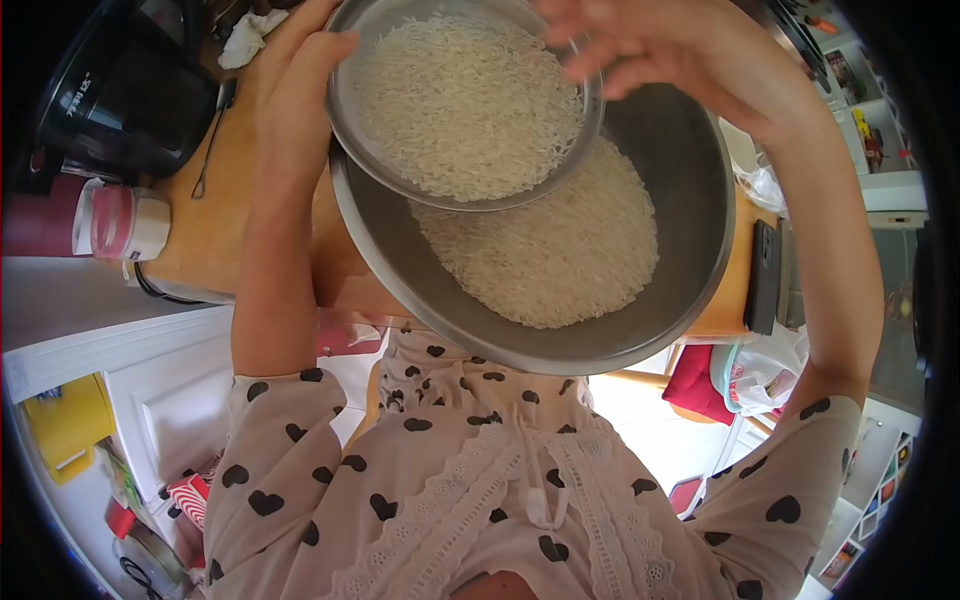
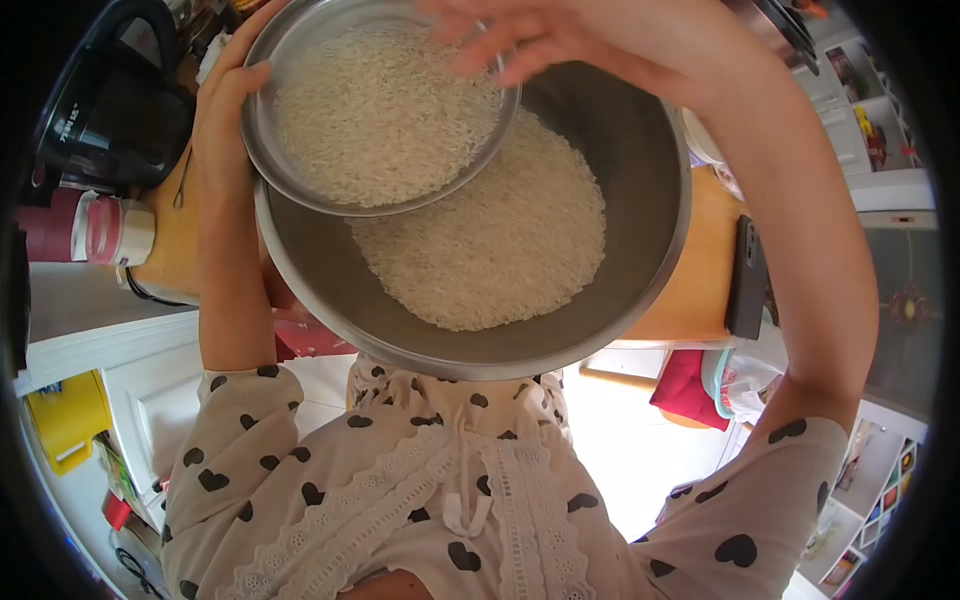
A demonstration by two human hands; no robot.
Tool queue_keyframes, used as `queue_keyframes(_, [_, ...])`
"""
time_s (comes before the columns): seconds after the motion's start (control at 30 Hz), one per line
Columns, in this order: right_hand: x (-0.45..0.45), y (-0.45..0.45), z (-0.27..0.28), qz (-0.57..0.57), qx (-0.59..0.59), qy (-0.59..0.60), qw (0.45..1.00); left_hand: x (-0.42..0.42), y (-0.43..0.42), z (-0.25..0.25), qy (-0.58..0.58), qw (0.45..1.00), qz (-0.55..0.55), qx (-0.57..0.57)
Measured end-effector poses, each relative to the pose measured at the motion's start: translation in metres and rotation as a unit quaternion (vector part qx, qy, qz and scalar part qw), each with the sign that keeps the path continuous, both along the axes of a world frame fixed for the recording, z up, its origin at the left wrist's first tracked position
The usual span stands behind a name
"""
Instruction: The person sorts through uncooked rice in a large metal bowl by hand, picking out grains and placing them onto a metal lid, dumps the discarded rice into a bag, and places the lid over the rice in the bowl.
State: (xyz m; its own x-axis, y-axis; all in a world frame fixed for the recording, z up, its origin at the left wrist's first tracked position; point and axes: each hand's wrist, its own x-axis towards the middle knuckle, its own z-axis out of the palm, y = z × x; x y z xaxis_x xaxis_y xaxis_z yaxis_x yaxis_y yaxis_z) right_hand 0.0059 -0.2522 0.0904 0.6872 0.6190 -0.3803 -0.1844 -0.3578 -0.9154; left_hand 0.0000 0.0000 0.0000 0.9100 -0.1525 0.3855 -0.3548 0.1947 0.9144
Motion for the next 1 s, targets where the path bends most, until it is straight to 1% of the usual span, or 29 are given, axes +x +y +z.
queue_keyframes(0.03, [-0.004, -0.011, -0.005, -0.003, -0.093, -0.086, 0.992, 0.002, 0.002, -0.001, 0.005, 1.0, -0.024, -0.017])
queue_keyframes(0.07, [-0.007, -0.018, -0.009, -0.006, -0.184, -0.17, 0.968, 0.003, 0.003, -0.003, 0.011, 0.998, -0.049, -0.033])
queue_keyframes(0.17, [-0.015, -0.025, -0.017, 0.088, -0.351, -0.142, 0.921, 0.009, 0.006, -0.008, 0.014, 0.999, -0.016, -0.025])
queue_keyframes(0.27, [-0.031, -0.028, -0.055, 0.136, -0.42, -0.277, 0.854, -0.003, -0.005, 0.002, -0.007, 1.0, 0.023, 0.007])
queue_keyframes(0.37, [-0.05, -0.015, -0.061, 0.195, -0.479, -0.236, 0.823, 0.0, -0.006, -0.003, -0.025, 0.999, 0.028, -0.001])
queue_keyframes(0.47, [-0.072, -0.005, -0.06, 0.247, -0.448, -0.223, 0.83, 0.006, -0.003, -0.006, -0.029, 0.999, 0.034, 0.007])
queue_keyframes(0.57, [-0.089, 0.007, -0.058, 0.231, -0.313, -0.196, 0.9, 0.006, 0.0, -0.004, -0.017, 1.0, 0.012, 0.011])
queue_keyframes(0.67, [-0.071, 0.028, -0.036, 0.175, -0.282, 0.002, 0.943, -0.003, -0.01, 0.001, -0.036, 0.998, 0.043, 0.017])
queue_keyframes(0.7, [-0.065, 0.022, -0.046, 0.162, -0.286, -0.093, 0.94, -0.002, -0.009, -0.001, -0.04, 0.998, 0.043, 0.009])
queue_keyframes(0.77, [-0.058, 0.006, -0.077, 0.13, -0.287, -0.281, 0.906, 0.003, -0.008, -0.004, -0.052, 0.998, 0.042, -0.008])
queue_keyframes(0.87, [-0.072, 0.014, -0.088, 0.111, -0.32, -0.347, 0.875, 0.002, -0.007, -0.003, -0.028, 0.999, 0.032, -0.03])
queue_keyframes(0.97, [-0.085, 0.014, -0.088, 0.144, -0.234, -0.308, 0.911, 0.009, 0.002, -0.007, -0.008, 0.999, 0.007, -0.04])
queue_keyframes(1.0, [-0.084, 0.013, -0.084, 0.18, -0.205, -0.271, 0.923, 0.007, 0.003, -0.006, -0.008, 0.999, -0.004, -0.034])
